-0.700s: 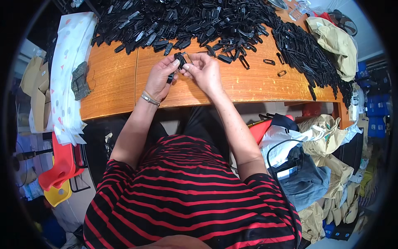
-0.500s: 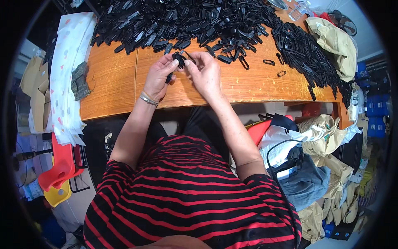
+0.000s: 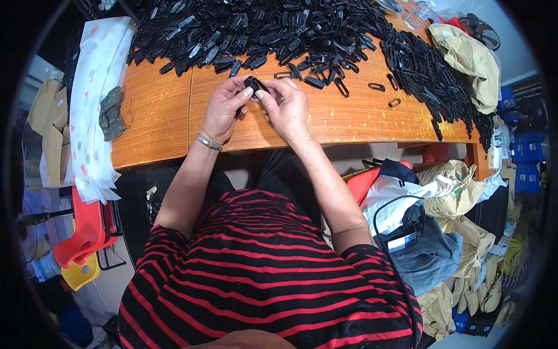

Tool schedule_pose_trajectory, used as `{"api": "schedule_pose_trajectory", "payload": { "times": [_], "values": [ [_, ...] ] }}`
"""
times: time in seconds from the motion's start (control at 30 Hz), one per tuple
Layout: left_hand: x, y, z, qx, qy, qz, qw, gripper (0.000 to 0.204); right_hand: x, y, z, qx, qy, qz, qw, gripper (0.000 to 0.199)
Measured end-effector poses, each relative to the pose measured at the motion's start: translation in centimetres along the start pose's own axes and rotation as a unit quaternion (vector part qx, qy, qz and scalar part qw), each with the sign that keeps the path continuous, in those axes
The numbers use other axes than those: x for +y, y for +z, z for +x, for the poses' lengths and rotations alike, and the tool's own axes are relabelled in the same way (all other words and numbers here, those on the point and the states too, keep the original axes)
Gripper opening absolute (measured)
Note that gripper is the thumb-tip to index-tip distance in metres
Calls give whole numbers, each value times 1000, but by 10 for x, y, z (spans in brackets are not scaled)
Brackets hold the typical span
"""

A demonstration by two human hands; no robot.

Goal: Assembling small black plastic hardware components by hand at a workbench.

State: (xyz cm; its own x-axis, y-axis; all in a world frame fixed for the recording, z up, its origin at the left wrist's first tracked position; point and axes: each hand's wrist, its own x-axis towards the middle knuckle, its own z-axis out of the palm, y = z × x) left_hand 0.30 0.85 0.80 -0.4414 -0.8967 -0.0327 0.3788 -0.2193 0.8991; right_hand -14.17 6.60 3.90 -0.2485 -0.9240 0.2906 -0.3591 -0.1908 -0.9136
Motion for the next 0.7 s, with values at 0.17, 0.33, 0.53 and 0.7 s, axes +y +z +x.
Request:
{"api": "schedule_pose_trajectory", "payload": {
  "times": [0.17,0.33,0.53,0.7],
  "values": [
    [-3,5,0,11,19,25,999,27,6,-4,1,-11,-19,-44,999,18],
    [-6,10,-10,25,42,34,998,24,10,13,-10,44,-172,-186,966,22],
    [-9,12,-16,6,107,79,991,24,11,32,-27,18,-94,-143,985,48],
    [9,-2,-37,21,28,29,999,30,2,53,-38,-5,-83,-61,995,41]
  ]
}}
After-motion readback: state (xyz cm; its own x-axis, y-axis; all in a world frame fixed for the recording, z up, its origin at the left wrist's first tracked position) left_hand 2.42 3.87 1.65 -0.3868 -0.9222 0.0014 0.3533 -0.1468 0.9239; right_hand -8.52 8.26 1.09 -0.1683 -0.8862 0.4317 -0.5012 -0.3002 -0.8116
